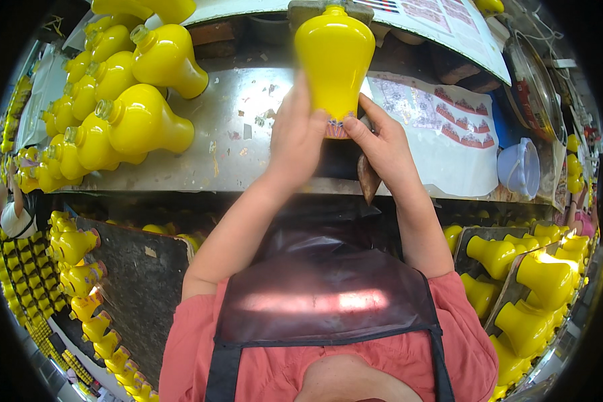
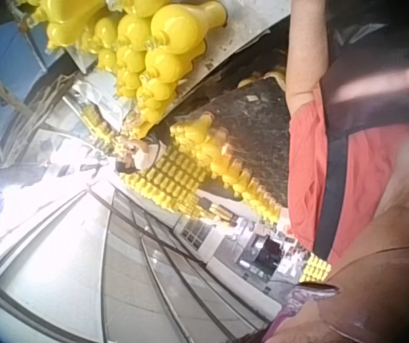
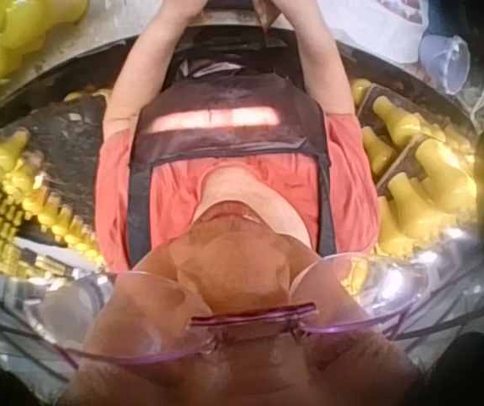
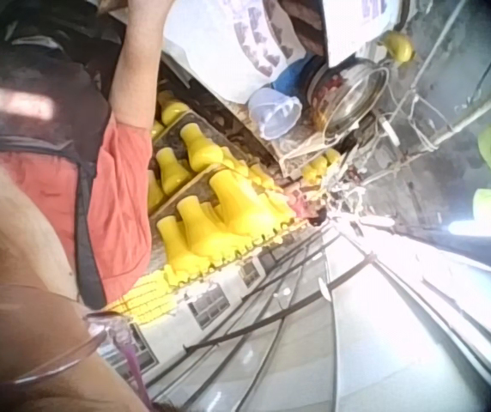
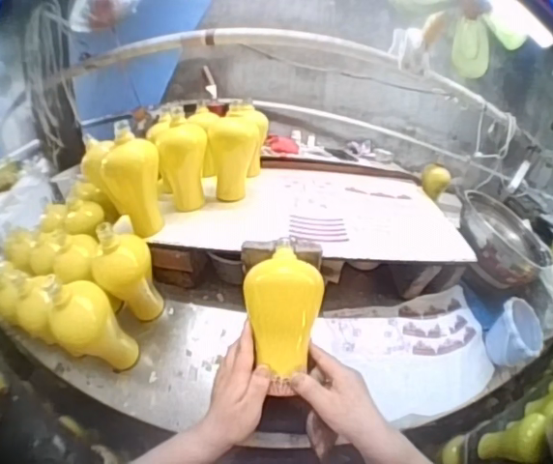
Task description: The person applies decorative stickers to yellow ceramic vases on a workbench. They peel stickers from a sheet, align and press them onto the vase surface, smooth the edges, and rotate the vase to apply multiple stickers. Finished vases are placed into a white tray.
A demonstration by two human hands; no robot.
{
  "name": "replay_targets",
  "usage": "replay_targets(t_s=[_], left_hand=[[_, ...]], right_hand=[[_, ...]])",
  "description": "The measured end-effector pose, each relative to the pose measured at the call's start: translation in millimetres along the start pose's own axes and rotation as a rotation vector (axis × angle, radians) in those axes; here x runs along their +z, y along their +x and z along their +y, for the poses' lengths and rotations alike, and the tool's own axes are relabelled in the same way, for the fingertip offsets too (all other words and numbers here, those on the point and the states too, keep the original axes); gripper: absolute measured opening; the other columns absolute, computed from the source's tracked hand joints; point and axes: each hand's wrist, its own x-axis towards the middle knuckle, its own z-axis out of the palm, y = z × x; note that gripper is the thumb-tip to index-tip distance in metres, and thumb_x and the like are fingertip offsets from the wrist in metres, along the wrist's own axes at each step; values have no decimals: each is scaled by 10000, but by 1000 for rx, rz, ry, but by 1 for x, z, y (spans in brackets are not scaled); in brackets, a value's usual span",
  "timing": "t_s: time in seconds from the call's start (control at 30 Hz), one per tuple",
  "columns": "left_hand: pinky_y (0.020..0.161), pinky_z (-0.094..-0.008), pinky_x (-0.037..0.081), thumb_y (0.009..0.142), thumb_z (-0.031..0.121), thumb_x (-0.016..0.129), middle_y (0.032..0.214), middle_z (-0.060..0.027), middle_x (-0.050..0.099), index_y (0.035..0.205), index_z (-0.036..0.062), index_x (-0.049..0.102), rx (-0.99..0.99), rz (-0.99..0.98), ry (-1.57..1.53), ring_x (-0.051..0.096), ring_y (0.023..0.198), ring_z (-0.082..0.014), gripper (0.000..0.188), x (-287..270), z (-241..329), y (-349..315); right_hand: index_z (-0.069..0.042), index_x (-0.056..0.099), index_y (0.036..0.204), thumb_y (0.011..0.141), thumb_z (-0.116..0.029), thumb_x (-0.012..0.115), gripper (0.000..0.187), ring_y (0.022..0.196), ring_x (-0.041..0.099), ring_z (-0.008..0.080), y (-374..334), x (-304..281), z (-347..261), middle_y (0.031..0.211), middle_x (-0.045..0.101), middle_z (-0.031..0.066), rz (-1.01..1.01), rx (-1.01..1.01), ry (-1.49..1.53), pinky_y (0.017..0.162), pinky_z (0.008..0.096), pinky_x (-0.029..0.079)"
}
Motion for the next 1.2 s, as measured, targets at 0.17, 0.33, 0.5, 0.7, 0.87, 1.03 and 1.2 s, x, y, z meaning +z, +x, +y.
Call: replay_targets(t_s=[0.17, 0.33, 0.5, 0.7, 0.87, 1.03, 1.2], left_hand=[[1249, -457, 243, 1077, 234, 438, 1628, -252, 359, 1647, -29, 214, 9, 18, 16, 351, 1506, -394, 666, 2, 0, 0], [1195, -497, 316, 1042, 220, 460, 1544, -278, 445, 1640, -20, 237, 18, 66, 49, 442, 1408, -437, 682, 5, 0, 1], [1264, -433, 231, 1093, 258, 411, 1656, -245, 331, 1650, -35, 202, -37, 6, 25, 318, 1544, -380, 664, 3, 3, -1], [1239, -427, 279, 1096, 231, 414, 1626, -237, 370, 1654, -20, 206, -21, 20, 39, 376, 1505, -374, 647, 3, 2, -1], [1225, -418, 299, 1092, 199, 432, 1589, -225, 395, 1651, -19, 218, -46, 3, -92, 415, 1468, -359, 637, -4, -3, -5], [1229, -421, 293, 1088, 203, 448, 1587, -233, 387, 1644, -28, 229, 54, 0, 14, 403, 1475, -361, 641, -1, -3, -5], [1236, -432, 280, 1091, 221, 449, 1594, -249, 376, 1635, -54, 223, 21, 4, 84, 387, 1483, -378, 649, 3, 1, -5]], right_hand=[[-26, 573, 1481, 954, -349, 718, 635, 935, 672, 145, 1, 3, -1, 1103, 745, 158, 31, -26, -30, 869, 307, 536], [-35, 596, 1455, 942, -357, 710, 617, 824, 701, 176, 0, 6, -4, 944, 744, 152, 52, 19, -49, 805, 324, 549], [-44, 615, 1436, 930, -377, 700, 612, 718, 699, 173, 0, 12, -6, 835, 721, 138, 101, -3, -89, 737, 318, 548], [-45, 579, 1472, 996, -341, 659, 566, 806, 700, 171, -2, 7, -4, 926, 745, 118, 57, 21, -50, 789, 311, 547], [-40, 544, 1504, 1039, -292, 634, 537, 984, 656, 124, -1, -2, 2, 1119, 738, 106, -31, 3, 113, 887, 294, 525], [-42, 544, 1505, 1024, -286, 656, 551, 1004, 641, 108, 0, -1, 4, 1157, 732, 113, -14, -78, 15, 904, 282, 520], [-58, 550, 1505, 1010, -308, 666, 567, 868, 667, 120, -1, -1, 1, 1035, 750, 128, -20, -7, -21, 823, 290, 540]])
